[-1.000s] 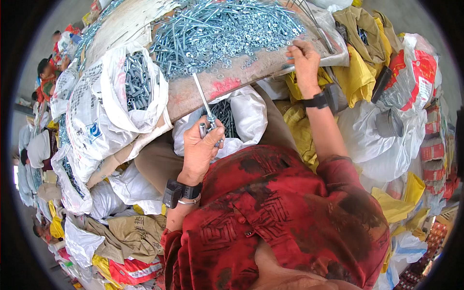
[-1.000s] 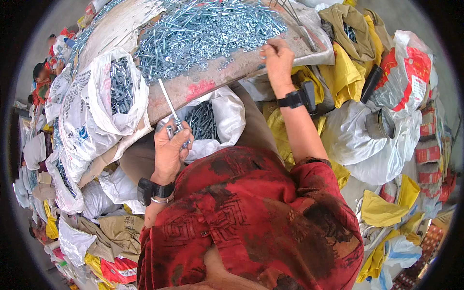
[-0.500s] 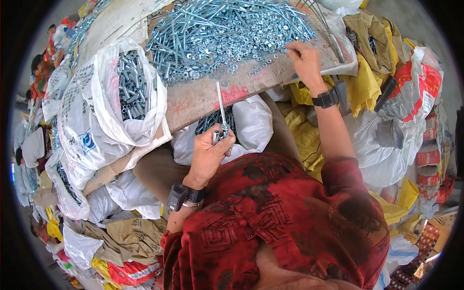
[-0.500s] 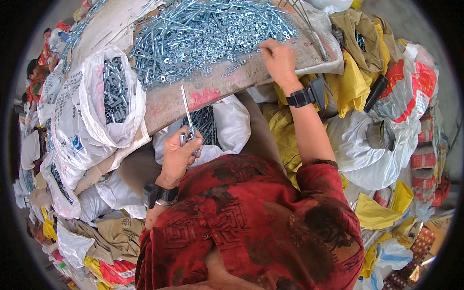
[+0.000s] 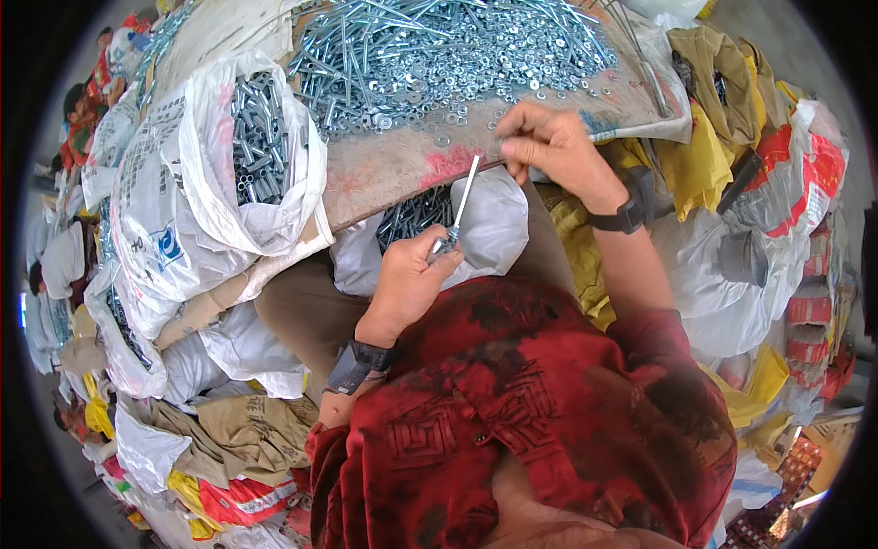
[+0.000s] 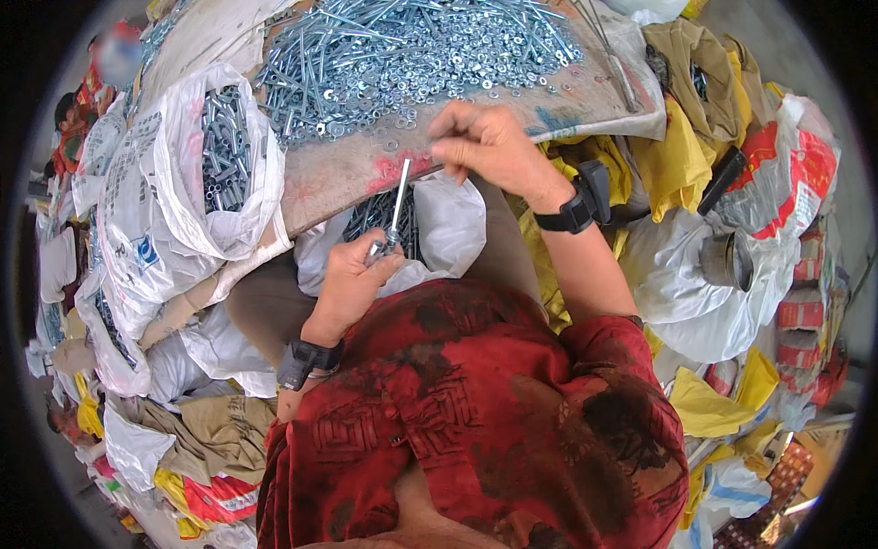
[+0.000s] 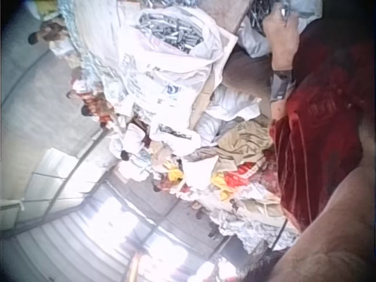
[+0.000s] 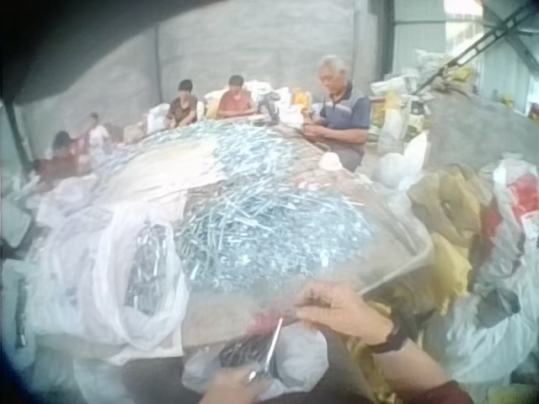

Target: Assembling metal bolts by sliding washers and sleeves onto them at a factory workbench.

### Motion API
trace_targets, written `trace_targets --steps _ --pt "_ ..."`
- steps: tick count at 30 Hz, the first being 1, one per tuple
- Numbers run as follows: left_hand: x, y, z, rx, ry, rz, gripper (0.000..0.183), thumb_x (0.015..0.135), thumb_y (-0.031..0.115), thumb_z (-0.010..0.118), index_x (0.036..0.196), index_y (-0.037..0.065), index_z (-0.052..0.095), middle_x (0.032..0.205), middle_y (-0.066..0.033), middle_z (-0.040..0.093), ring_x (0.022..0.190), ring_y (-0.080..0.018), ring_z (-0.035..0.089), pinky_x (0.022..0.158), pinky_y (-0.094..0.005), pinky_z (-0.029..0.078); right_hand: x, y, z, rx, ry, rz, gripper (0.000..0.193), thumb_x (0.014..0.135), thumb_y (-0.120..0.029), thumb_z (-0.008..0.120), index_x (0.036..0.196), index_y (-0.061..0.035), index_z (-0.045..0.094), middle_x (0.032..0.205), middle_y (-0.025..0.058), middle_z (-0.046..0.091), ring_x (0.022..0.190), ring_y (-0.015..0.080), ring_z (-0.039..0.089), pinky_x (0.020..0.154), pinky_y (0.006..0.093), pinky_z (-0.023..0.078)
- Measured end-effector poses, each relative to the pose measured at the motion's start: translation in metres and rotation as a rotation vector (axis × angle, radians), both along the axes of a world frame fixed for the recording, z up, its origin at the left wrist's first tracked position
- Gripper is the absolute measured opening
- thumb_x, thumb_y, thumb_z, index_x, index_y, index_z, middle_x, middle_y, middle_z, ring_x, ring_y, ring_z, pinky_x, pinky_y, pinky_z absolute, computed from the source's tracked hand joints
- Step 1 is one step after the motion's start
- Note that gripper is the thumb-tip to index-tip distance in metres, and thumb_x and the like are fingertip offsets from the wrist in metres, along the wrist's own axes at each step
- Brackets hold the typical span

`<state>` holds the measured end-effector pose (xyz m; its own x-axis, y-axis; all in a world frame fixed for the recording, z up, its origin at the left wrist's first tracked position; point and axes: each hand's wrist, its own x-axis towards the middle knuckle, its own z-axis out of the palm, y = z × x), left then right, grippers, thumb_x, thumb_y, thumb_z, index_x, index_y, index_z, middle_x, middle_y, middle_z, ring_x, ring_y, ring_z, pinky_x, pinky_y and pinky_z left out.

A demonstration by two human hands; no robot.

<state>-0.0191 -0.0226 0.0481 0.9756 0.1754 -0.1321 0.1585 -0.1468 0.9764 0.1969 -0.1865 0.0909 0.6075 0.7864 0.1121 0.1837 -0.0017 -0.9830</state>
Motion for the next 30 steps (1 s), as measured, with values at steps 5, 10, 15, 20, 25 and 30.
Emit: trace_targets --steps 5,10,15,20,25,30 --pt "-0.005 -0.005 0.006 0.333 -0.034 -0.102 0.013 0.088 0.012 0.067 0.091 0.0 0.062 0.064 -0.0026 0.053 0.056 -0.0117 0.048 0.053 -0.0283 0.039 -0.029 -0.017 0.012 0.068 0.155 0.175 0.013 0.091 -0.005 0.066 0.101 0.0016 0.061 0.078 0.0033 0.062 0.064 0.0097 0.062 0.059 0.0239 0.054" --pt "-0.013 -0.012 0.028 0.816 -0.242 -0.024 0.02 0.085 0.02 0.067 0.095 0.004 0.063 0.073 -0.0205 0.059 0.065 -0.0385 0.058 0.06 -0.0403 0.046 -0.036 -0.031 0.025 0.011 0.036 0.242 0.011 0.091 -0.006 0.067 0.098 0.0015 0.063 0.076 0.003 0.063 0.063 0.0077 0.061 0.056 0.0225 0.052" --pt "-0.025 -0.014 0.042 0.697 -0.197 0.072 0.018 0.084 0.012 0.071 0.098 0.003 0.066 0.069 -0.0132 0.062 0.057 -0.0195 0.054 0.058 -0.0338 0.044 -0.058 -0.022 0.023 0.101 0.141 0.248 0.013 0.088 -0.006 0.068 0.098 0.0017 0.064 0.074 0.0028 0.061 0.06 0.0082 0.059 0.051 0.0228 0.048" --pt "-0.023 -0.028 0.031 0.31 -0.217 0.117 0.014 0.086 0.008 0.071 0.097 0.0 0.067 0.067 0.0019 0.055 0.066 -0.005 0.044 0.057 -0.0269 0.04 -0.096 0.009 0.0 0.048 0.134 0.291 0.021 0.091 -0.018 0.066 0.101 0.0005 0.067 0.087 0.0059 0.064 0.076 0.0114 0.059 0.064 0.0243 0.048" --pt "-0.023 -0.035 0.034 0.423 -0.357 0.266 0.015 0.087 0.009 0.07 0.1 0.002 0.067 0.068 0.0025 0.056 0.061 -0.0044 0.044 0.055 -0.0251 0.038 -0.123 0.044 -0.003 0.307 0.108 0.3 0.042 0.097 -0.037 0.057 0.109 0.0022 0.066 0.105 0.0079 0.065 0.096 0.0151 0.059 0.084 0.0295 0.047" --pt "-0.024 0.031 0.036 -0.147 -0.228 0.642 0.003 0.089 0.007 0.069 0.089 0.004 0.067 0.074 0.005 0.062 0.06 -0.0026 0.046 0.053 -0.0198 0.036 -0.126 0.023 0.003 0.445 -0.054 0.195 0.048 0.101 -0.04 0.051 0.12 0.0024 0.065 0.119 0.0092 0.066 0.112 0.0187 0.057 0.1 0.0337 0.041"
